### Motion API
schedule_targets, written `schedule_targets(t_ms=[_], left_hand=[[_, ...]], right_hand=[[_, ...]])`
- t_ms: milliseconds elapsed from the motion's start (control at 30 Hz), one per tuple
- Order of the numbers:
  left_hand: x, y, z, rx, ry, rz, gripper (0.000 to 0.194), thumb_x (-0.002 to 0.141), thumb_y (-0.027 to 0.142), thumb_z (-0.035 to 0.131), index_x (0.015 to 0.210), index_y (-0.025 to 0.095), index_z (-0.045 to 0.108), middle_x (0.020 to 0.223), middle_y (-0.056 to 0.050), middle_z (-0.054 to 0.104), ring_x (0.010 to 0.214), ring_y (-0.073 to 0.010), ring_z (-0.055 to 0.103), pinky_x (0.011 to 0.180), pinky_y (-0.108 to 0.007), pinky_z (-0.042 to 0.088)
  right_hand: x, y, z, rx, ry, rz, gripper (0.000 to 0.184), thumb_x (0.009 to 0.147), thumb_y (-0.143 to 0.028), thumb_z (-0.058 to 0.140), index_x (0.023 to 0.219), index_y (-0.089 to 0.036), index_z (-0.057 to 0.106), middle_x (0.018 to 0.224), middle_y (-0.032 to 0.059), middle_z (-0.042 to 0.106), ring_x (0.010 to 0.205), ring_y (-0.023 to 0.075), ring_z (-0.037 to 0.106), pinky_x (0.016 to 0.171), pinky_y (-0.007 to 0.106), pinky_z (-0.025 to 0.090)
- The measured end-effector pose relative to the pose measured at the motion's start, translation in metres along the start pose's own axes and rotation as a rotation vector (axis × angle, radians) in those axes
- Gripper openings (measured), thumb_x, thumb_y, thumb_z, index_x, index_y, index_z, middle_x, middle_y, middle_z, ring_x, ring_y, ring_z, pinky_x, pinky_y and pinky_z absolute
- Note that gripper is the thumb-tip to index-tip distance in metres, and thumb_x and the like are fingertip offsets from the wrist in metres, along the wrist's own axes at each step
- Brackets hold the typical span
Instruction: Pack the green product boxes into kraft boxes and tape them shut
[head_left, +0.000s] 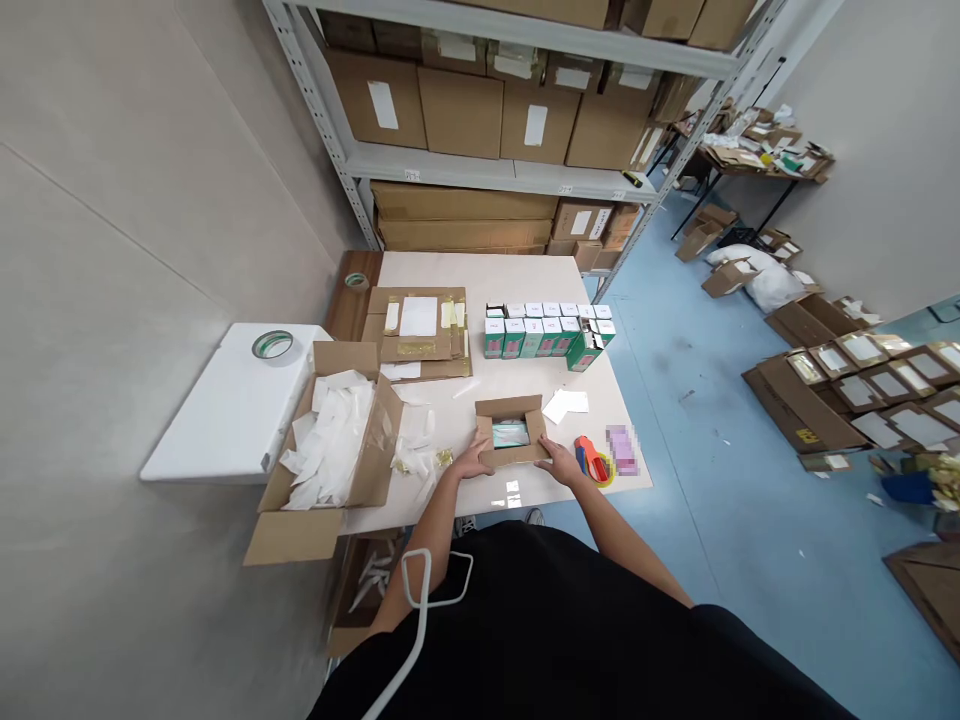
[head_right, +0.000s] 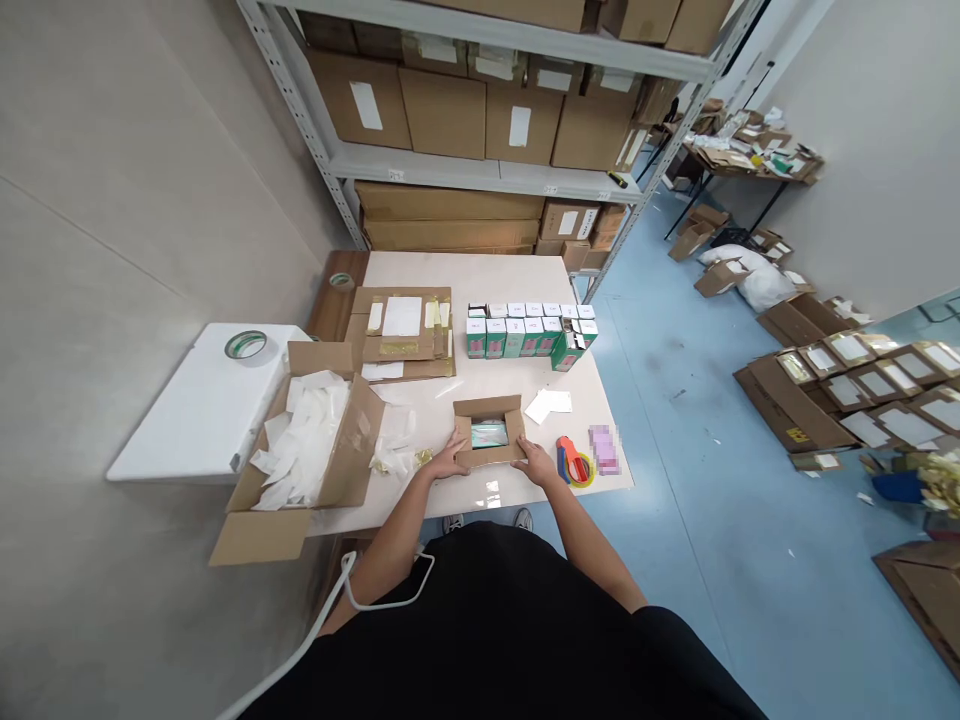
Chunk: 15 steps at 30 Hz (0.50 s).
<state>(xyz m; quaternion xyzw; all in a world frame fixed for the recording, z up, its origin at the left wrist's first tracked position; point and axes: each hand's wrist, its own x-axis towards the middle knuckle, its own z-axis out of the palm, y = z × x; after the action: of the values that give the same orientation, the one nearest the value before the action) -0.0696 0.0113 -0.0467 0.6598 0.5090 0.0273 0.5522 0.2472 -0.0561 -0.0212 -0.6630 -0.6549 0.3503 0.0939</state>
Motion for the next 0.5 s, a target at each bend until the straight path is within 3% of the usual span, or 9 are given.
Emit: schedule_targets(t_ms=[67,133,200,300,367,433,500], left_hand=[[0.001,-0.001,-0.005,-0.072,0.022,-0.002,0.109,0.070,0.044,0.088,0.164,0.021,0.037,0.177,-0.007,-0.004,0.162,-0.0323,0.017,0.123,-0.033,0.036],[0.002,0.001,-0.007,-0.158,0.113,-0.013,0.103,0.078,0.048,0.083,0.165,0.021,0.035,0.176,-0.010,0.016,0.158,-0.0307,0.031,0.121,-0.034,0.039],[0.002,0.006,-0.002,-0.204,0.268,-0.014,0.097,0.084,0.046,0.079,0.166,0.023,0.032,0.168,-0.011,0.038,0.150,-0.0288,0.046,0.119,-0.035,0.041],[-0.003,0.017,0.015,-0.143,0.485,-0.015,0.090,0.091,0.033,0.072,0.168,0.025,0.027,0.157,-0.010,0.055,0.142,-0.0257,0.055,0.119,-0.038,0.042],[-0.007,0.025,0.027,-0.051,0.594,-0.054,0.085,0.093,0.025,0.064,0.168,0.026,0.024,0.160,-0.010,0.052,0.142,-0.0246,0.054,0.118,-0.038,0.043],[-0.010,0.033,0.033,0.061,0.675,-0.115,0.084,0.093,0.021,0.061,0.168,0.026,0.025,0.169,-0.010,0.038,0.148,-0.0268,0.047,0.117,-0.040,0.044],[-0.010,0.041,0.030,0.174,0.680,-0.154,0.085,0.091,0.020,0.061,0.168,0.027,0.025,0.175,-0.009,0.023,0.153,-0.0305,0.040,0.117,-0.043,0.045]], right_hand=[[0.003,-0.002,-0.004,0.027,0.064,0.024,0.051,0.096,-0.044,0.067,0.143,-0.024,0.064,0.146,0.0101,0.065,0.132,0.0297,0.061,0.109,0.038,0.047],[0.009,-0.005,-0.007,0.032,0.126,0.085,0.038,0.100,-0.046,0.060,0.128,-0.024,0.073,0.127,0.0094,0.075,0.115,0.0277,0.069,0.098,0.035,0.051],[0.017,-0.010,-0.008,0.002,0.196,0.156,0.033,0.101,-0.046,0.058,0.117,-0.023,0.075,0.114,0.0091,0.076,0.105,0.0263,0.071,0.090,0.033,0.052],[0.029,-0.016,-0.007,-0.039,0.272,0.256,0.031,0.097,-0.045,0.063,0.113,-0.020,0.074,0.119,0.0108,0.071,0.105,0.0259,0.069,0.086,0.031,0.050],[0.035,-0.018,-0.007,-0.019,0.255,0.336,0.037,0.095,-0.046,0.066,0.120,-0.019,0.071,0.126,0.0121,0.067,0.106,0.0257,0.068,0.084,0.030,0.050],[0.039,-0.018,-0.009,0.021,0.219,0.404,0.050,0.092,-0.048,0.070,0.132,-0.019,0.065,0.133,0.0136,0.064,0.110,0.0269,0.068,0.083,0.031,0.050],[0.043,-0.016,-0.013,0.055,0.187,0.431,0.064,0.089,-0.051,0.073,0.144,-0.020,0.057,0.139,0.0151,0.061,0.117,0.0291,0.065,0.085,0.031,0.050]])
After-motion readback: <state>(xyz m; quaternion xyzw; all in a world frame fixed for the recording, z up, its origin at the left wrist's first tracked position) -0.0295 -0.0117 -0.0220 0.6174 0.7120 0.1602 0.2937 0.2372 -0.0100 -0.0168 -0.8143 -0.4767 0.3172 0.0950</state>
